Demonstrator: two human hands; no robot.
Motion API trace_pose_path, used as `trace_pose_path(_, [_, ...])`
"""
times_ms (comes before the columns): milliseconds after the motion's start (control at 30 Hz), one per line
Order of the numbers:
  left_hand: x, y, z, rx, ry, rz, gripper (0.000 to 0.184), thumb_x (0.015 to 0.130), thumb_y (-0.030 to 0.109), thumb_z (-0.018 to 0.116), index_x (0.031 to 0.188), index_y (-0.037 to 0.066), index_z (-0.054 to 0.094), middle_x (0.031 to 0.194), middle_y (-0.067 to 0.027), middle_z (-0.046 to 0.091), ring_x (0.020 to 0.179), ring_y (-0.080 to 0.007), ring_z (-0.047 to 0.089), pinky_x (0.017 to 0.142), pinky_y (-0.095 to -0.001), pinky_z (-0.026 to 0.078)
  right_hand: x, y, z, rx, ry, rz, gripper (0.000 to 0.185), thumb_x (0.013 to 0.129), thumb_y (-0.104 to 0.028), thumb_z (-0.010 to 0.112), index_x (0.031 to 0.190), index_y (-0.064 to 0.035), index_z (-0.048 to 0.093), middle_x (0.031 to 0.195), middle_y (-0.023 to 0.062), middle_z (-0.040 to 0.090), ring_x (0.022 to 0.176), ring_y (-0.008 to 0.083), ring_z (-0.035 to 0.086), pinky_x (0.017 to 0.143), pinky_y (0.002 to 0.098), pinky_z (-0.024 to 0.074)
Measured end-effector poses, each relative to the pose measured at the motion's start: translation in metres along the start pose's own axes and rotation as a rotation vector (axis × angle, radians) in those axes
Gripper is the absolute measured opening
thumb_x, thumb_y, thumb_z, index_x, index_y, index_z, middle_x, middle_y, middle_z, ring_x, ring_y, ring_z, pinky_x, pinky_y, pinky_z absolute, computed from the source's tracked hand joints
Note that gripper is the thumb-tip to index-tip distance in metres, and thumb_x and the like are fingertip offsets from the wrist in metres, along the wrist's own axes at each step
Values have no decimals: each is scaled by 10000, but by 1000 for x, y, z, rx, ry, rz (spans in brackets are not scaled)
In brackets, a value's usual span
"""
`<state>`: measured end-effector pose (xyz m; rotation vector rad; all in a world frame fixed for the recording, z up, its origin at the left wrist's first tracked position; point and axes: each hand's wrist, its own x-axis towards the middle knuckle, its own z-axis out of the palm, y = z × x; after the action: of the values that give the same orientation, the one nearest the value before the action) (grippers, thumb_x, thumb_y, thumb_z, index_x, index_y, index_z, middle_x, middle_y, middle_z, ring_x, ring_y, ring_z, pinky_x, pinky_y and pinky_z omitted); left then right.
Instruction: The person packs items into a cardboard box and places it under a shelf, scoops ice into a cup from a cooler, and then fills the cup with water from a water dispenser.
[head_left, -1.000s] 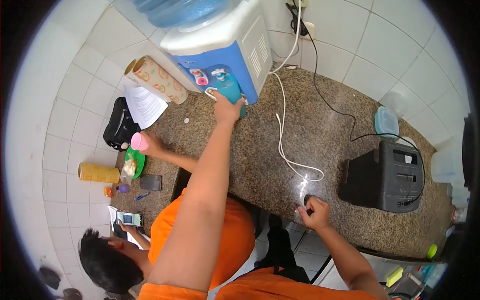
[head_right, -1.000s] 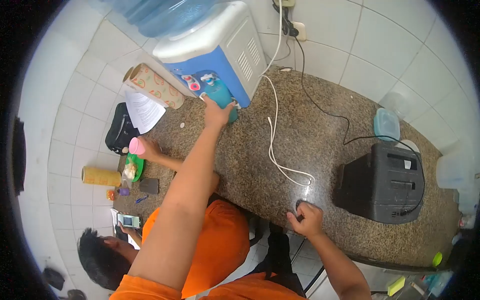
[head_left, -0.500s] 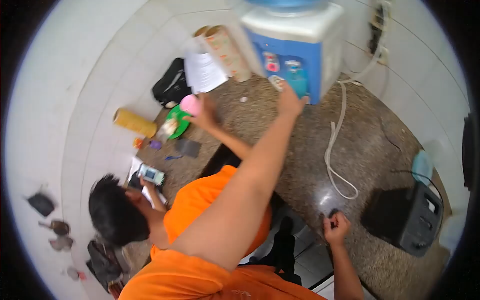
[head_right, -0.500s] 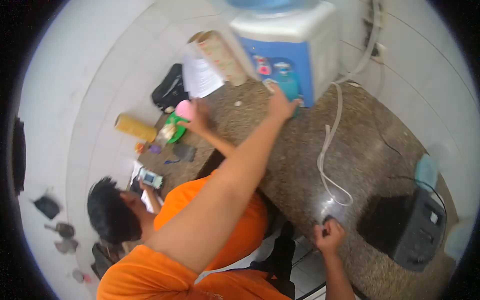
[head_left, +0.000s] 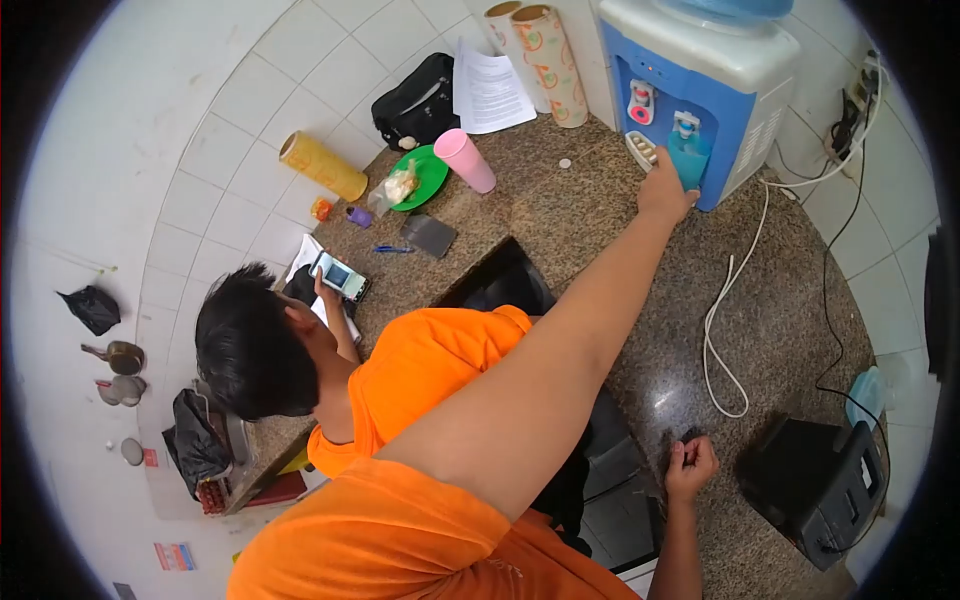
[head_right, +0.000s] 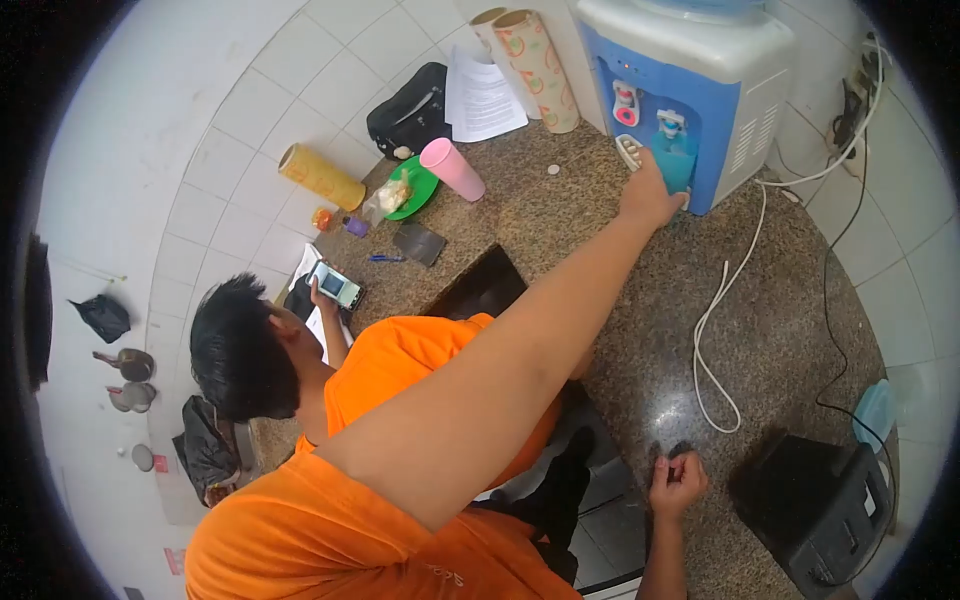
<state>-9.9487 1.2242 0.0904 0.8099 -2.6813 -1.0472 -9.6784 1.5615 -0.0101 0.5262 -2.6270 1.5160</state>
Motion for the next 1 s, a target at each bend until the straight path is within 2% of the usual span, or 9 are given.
trace_pose_path(400, [0, 0, 0, -15, -7, -30, 890, 777, 266, 840, 1369, 35, 218, 1177, -277, 625, 1101, -425, 637, 916, -489, 527, 0, 1, 0, -32, -14, -31, 439, 905, -349, 672, 690, -43, 443, 600, 60, 368, 513, 201, 359, 497, 361, 264])
trace_pose_path(600, [1, -3, -3, -42, 2, 16, 931, 769, 249, 849, 1388, 18, 194, 1188, -290, 614, 1117, -434, 627, 942, -482, 515, 0, 4, 1, -23, -14, -19, 443, 893, -372, 672, 698, -48, 442, 606, 56, 367, 505, 195, 363, 489, 354, 269])
trace_pose_path(1000, [5, -5, -1, -97, -54, -16, 1015, 760, 216, 853, 1443, -15, 140, 1219, -313, 592, 1148, -436, 608, 959, -479, 503, -1, 4, 1, -20, -22, -24, 484, 926, -387, 659, 690, -37, 423, 593, 55, 355, 514, 201, 361, 498, 361, 269])
